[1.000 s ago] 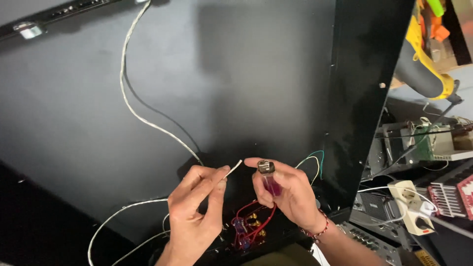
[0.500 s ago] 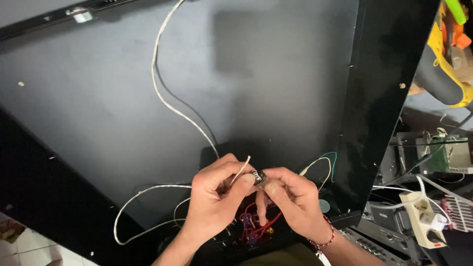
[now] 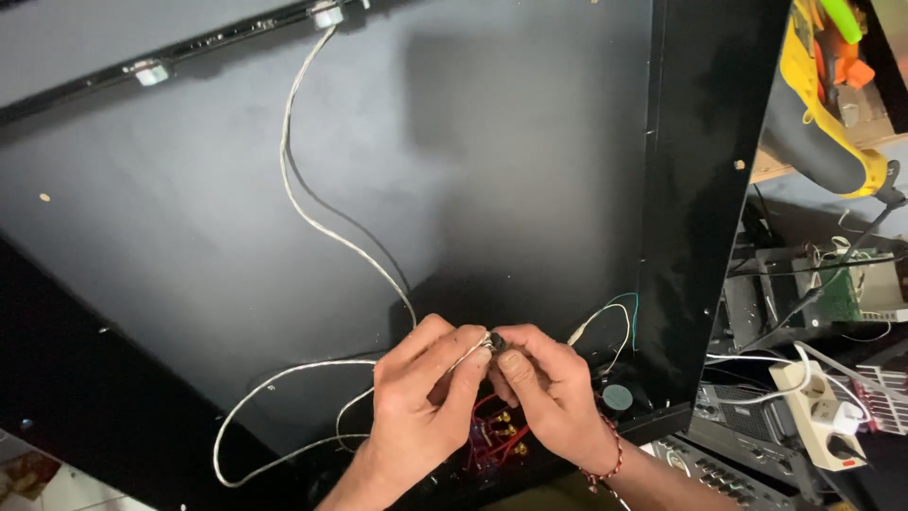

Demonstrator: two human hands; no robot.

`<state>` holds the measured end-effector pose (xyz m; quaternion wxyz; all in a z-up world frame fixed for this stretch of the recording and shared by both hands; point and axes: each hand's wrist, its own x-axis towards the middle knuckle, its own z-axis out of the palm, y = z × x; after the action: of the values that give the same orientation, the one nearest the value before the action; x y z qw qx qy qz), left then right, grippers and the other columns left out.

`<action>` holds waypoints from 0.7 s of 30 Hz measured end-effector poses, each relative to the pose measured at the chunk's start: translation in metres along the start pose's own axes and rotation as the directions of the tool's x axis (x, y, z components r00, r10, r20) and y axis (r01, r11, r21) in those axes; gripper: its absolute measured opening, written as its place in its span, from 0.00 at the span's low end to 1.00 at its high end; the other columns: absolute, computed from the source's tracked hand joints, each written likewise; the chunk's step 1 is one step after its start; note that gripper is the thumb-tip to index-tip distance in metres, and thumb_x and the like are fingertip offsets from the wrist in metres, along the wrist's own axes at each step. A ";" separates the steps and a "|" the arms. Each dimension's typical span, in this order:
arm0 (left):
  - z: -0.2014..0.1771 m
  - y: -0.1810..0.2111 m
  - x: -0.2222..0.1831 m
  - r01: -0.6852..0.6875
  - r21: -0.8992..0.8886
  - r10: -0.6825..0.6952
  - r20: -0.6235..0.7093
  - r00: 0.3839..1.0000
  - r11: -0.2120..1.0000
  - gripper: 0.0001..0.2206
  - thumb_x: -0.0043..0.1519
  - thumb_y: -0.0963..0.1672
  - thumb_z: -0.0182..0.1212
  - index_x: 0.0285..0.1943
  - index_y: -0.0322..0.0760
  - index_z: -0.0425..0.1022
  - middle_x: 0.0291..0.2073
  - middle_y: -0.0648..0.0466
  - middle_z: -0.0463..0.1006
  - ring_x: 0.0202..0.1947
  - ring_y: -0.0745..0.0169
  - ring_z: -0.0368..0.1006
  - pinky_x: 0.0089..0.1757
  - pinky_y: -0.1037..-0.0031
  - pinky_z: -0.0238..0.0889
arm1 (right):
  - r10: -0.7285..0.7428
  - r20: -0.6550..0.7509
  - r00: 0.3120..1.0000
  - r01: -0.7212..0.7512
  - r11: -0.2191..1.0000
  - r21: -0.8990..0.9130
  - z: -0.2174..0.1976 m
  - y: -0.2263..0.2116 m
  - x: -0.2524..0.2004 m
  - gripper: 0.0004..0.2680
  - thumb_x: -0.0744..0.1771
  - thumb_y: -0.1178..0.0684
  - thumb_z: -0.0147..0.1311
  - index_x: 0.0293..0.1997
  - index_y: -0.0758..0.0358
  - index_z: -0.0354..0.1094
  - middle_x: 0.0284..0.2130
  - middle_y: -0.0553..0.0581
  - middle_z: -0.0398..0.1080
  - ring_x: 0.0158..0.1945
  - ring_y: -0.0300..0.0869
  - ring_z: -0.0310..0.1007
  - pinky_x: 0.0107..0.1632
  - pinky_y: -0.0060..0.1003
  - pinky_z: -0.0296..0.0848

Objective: Preparing electrical wires by stripping insulation, twisting them together, and soldering the connection inside an enclosure.

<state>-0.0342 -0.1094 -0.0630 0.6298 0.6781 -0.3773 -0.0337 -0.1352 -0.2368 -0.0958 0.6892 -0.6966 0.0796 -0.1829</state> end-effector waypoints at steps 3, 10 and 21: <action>-0.006 0.004 0.006 0.052 -0.110 -0.036 0.136 0.990 0.993 0.13 0.68 0.37 0.51 0.60 0.24 0.74 0.37 0.45 0.74 0.31 0.61 0.71 0.34 0.75 0.68 | 0.098 -0.065 0.993 -0.090 0.989 0.121 -0.001 0.004 -0.003 0.13 0.73 0.50 0.42 0.48 0.73 0.69 0.24 0.55 0.67 0.22 0.34 0.56 0.24 0.29 0.58; -0.010 0.000 0.011 0.096 0.039 -0.101 0.162 0.982 0.995 0.19 0.66 0.34 0.48 0.65 0.32 0.73 0.34 0.53 0.68 0.32 0.64 0.69 0.37 0.76 0.66 | 0.044 -0.202 0.978 -0.039 0.999 0.027 -0.011 -0.019 0.029 0.16 0.71 0.50 0.41 0.25 0.66 0.69 0.16 0.48 0.54 0.22 0.35 0.52 0.26 0.29 0.55; -0.008 0.036 0.045 0.034 0.110 -0.023 -0.105 0.994 0.993 0.06 0.63 0.39 0.61 0.44 0.30 0.81 0.17 0.53 0.74 0.13 0.69 0.69 0.18 0.83 0.60 | 0.102 -0.174 0.979 -0.116 0.990 -0.075 -0.014 -0.050 0.070 0.17 0.69 0.52 0.42 0.17 0.65 0.64 0.14 0.49 0.56 0.20 0.34 0.53 0.25 0.32 0.54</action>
<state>-0.0151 -0.1250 -0.0102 0.6091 0.7184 -0.3356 0.0138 -0.0827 -0.2737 -0.0367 0.6588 -0.7015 0.1838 -0.2002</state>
